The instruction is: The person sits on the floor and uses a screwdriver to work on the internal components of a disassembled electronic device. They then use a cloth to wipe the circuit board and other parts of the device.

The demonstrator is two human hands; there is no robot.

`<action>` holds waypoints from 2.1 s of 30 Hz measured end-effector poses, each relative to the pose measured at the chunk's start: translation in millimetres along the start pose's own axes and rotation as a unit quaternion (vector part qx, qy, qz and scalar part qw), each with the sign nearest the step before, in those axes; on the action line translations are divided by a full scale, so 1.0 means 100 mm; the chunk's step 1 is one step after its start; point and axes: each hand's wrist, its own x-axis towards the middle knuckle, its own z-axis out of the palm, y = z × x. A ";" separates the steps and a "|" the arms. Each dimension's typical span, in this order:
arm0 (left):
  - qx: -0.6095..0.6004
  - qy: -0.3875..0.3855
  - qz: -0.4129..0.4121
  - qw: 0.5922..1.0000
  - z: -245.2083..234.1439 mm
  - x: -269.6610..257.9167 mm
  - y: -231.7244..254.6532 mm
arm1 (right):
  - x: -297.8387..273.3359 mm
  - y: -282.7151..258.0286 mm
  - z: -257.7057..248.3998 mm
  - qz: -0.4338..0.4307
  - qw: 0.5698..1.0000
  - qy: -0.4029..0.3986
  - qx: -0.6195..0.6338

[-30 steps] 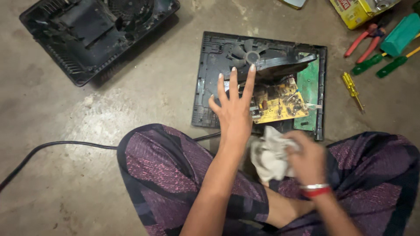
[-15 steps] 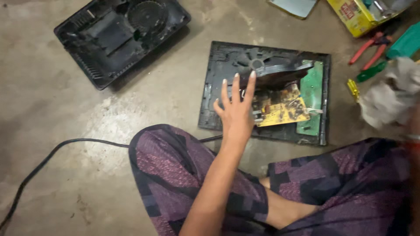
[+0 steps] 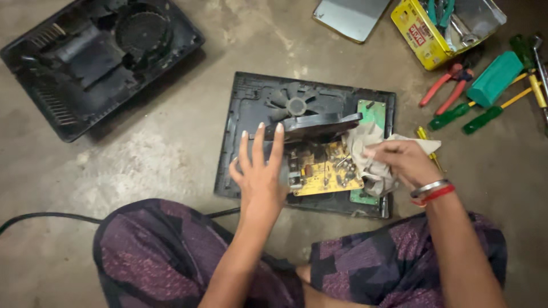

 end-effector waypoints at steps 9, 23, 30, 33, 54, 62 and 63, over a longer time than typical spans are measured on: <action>-0.018 -0.012 0.007 1.000 -0.06 0.03 0.03 | 0.33 0.27 0.02 -0.029 0.996 -0.080 -0.004; 0.013 0.004 0.016 1.000 -0.02 0.00 0.02 | 0.38 0.37 0.06 -0.038 0.995 -0.085 0.042; 0.028 0.016 0.011 0.999 0.00 -0.02 0.02 | 0.57 0.71 0.03 -0.129 0.988 -0.065 0.058; 0.031 0.022 0.016 0.999 0.02 -0.04 0.01 | 0.62 0.81 0.02 -0.161 0.985 -0.031 0.051; -0.052 -0.246 -0.093 0.963 -0.24 0.44 0.09 | 0.17 0.54 -0.30 -0.234 0.926 0.266 0.131; -0.025 -0.304 -0.176 0.936 -0.44 0.69 0.43 | 0.03 0.04 -0.24 -0.271 0.922 0.276 0.007; -0.038 -0.310 -0.189 0.931 -0.47 0.74 0.45 | 0.01 -0.02 -0.22 -0.278 0.921 0.275 -0.010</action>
